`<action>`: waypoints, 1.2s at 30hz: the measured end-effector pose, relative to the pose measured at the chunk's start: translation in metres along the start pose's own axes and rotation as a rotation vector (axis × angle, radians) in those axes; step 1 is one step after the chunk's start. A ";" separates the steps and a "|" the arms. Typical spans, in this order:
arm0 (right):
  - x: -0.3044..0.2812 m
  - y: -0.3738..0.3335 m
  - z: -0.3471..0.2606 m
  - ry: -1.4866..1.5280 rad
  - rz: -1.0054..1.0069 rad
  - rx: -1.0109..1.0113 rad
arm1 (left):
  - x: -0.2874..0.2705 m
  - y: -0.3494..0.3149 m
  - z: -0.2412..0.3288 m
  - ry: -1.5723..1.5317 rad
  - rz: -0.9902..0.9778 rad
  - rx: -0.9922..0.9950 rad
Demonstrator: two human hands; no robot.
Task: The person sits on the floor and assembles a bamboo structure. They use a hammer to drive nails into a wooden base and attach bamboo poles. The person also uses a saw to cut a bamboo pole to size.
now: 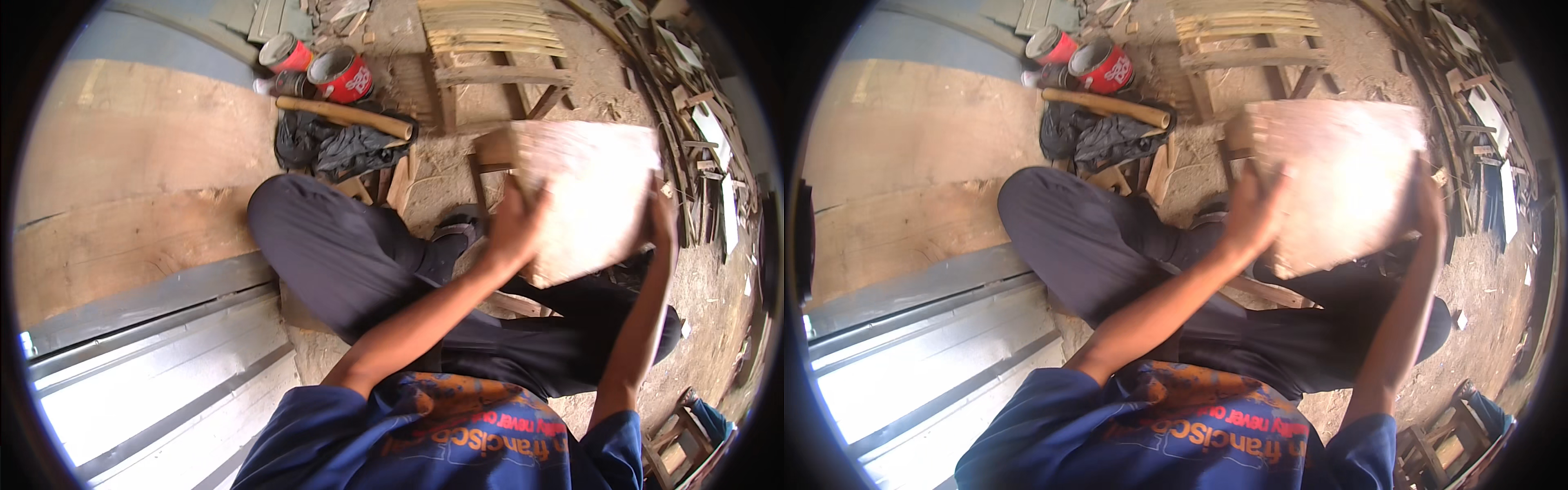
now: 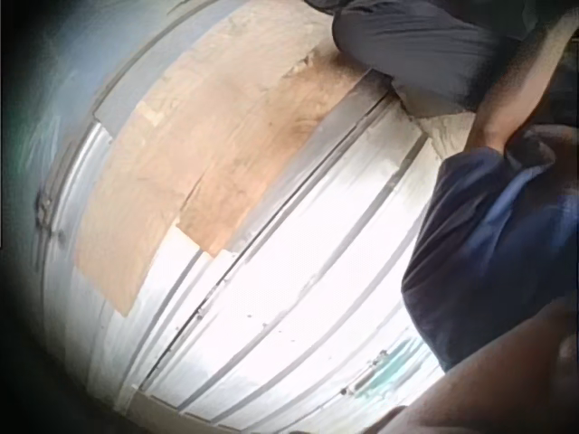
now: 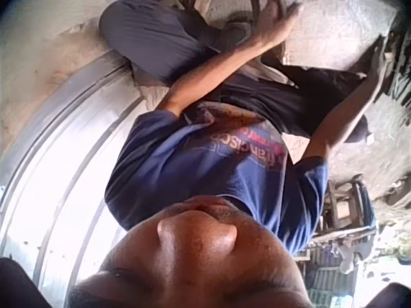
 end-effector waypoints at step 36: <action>0.122 -0.109 -0.091 0.256 -0.147 -0.458 | -0.207 0.065 -0.028 0.125 0.314 -0.441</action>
Point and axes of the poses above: each hand's wrist, its own y-axis towards the middle knuckle, its own x-axis out of the palm, z = x × y, the point moved 1 cm from there along y, towards the middle knuckle, and after that the axes turned 8 degrees about -x, right-handed, at the moved point
